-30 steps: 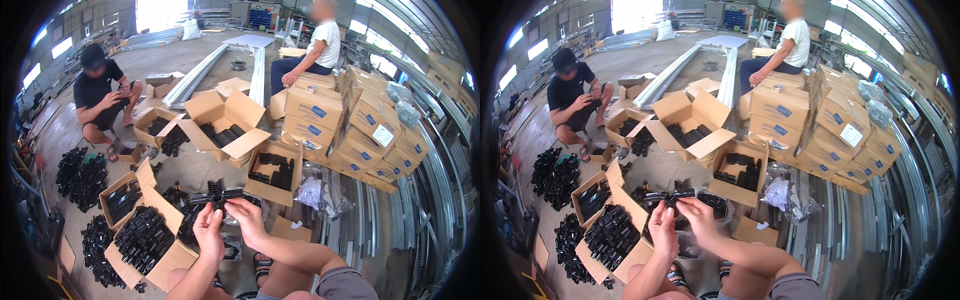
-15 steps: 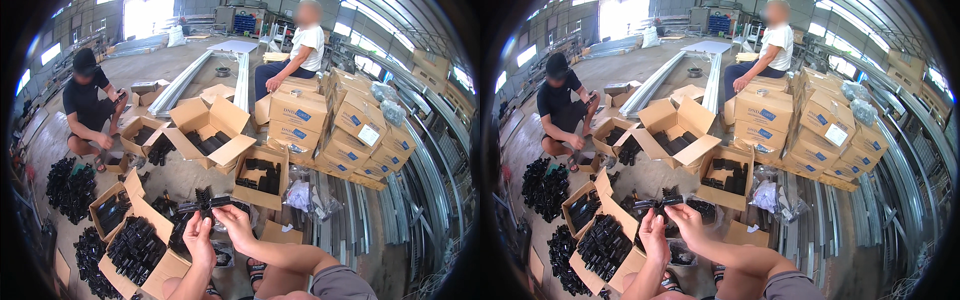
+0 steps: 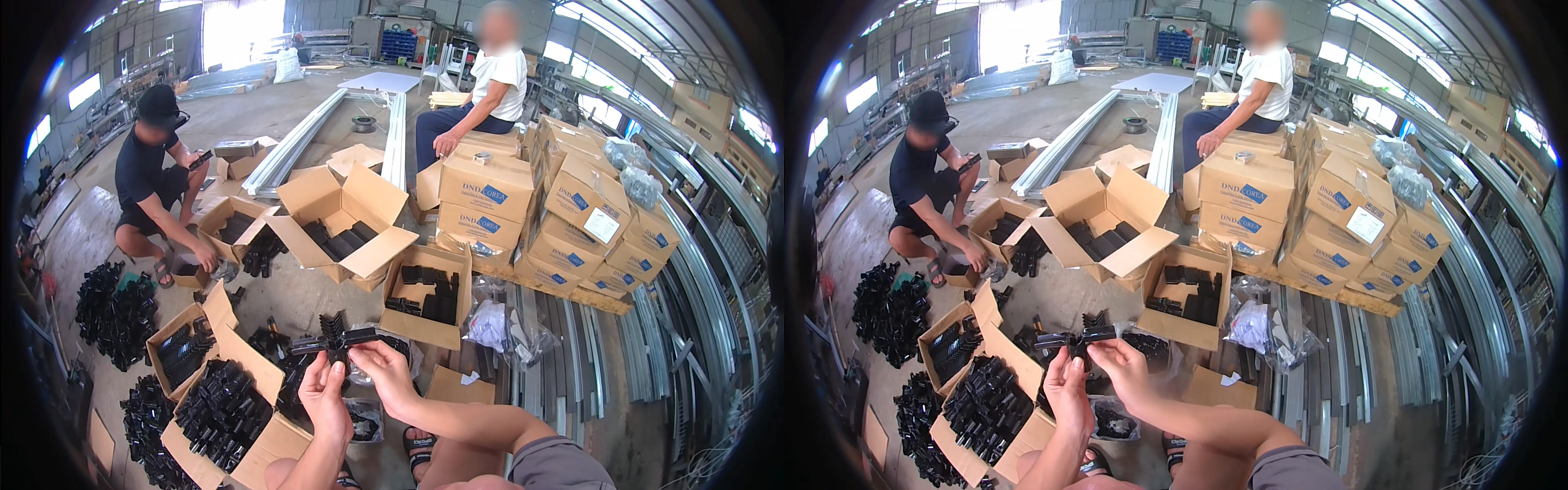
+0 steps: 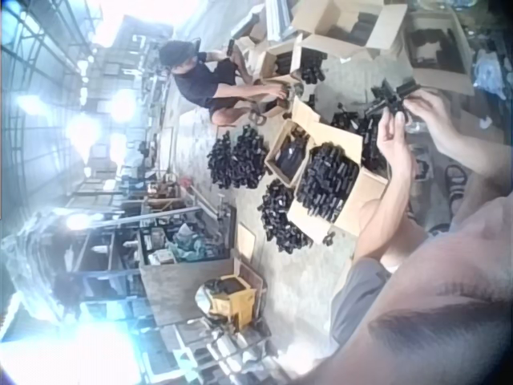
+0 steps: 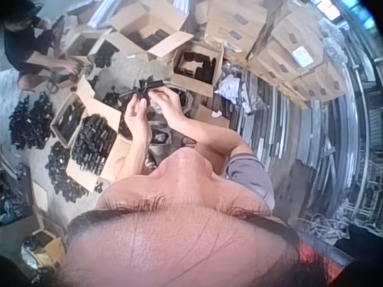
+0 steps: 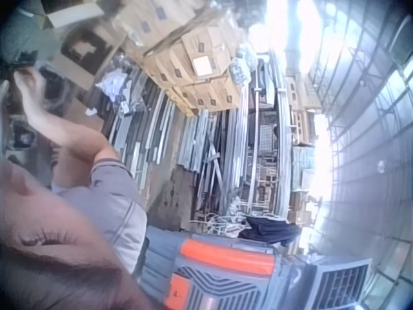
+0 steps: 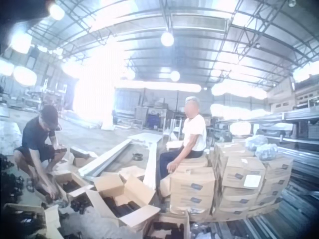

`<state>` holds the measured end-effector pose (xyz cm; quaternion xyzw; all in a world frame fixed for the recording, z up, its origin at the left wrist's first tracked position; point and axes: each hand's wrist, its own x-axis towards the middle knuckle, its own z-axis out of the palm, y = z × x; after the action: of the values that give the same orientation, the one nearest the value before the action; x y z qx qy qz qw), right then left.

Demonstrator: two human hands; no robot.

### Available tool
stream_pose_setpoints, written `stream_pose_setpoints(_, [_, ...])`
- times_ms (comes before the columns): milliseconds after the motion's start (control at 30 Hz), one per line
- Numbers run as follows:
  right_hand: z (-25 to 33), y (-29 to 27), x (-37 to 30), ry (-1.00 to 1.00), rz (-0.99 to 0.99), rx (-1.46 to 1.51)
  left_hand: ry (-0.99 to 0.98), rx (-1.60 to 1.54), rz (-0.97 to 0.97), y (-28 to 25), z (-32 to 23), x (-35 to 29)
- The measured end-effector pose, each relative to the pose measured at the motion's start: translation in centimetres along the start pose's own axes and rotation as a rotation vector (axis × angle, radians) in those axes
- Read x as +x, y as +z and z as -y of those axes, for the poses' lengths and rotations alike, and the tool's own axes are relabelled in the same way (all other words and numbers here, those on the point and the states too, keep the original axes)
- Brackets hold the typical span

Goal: The person sits on the floor in a warehouse and repeatedly picks up small black plastic components from a cardboard box. They inspect the parts, sometimes peeling off a protective film or sticker, and then place them into a clear plastic bag or back into the box.

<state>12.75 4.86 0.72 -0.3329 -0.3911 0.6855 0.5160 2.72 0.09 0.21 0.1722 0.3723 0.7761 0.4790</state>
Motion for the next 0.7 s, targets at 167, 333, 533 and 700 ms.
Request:
stream_pose_setpoints(167, [0.05,-0.21,0.12,-0.002,0.021,-0.013,-0.004,0.009,0.006,-0.05,0.07,-0.02])
stream_pose_setpoints(333, [0.09,-0.21,0.07,-0.016,0.009,-0.013,-0.003,0.009,0.001,-0.15,0.09,0.04])
stream_pose_setpoints(533, [-0.01,-0.28,0.04,-0.026,0.019,-0.019,-0.010,0.008,0.005,-0.32,0.24,0.07])
stream_pose_setpoints(700, [-0.01,-0.16,-0.01,-0.024,0.009,-0.004,-0.008,0.011,0.002,-0.10,0.08,-0.08])
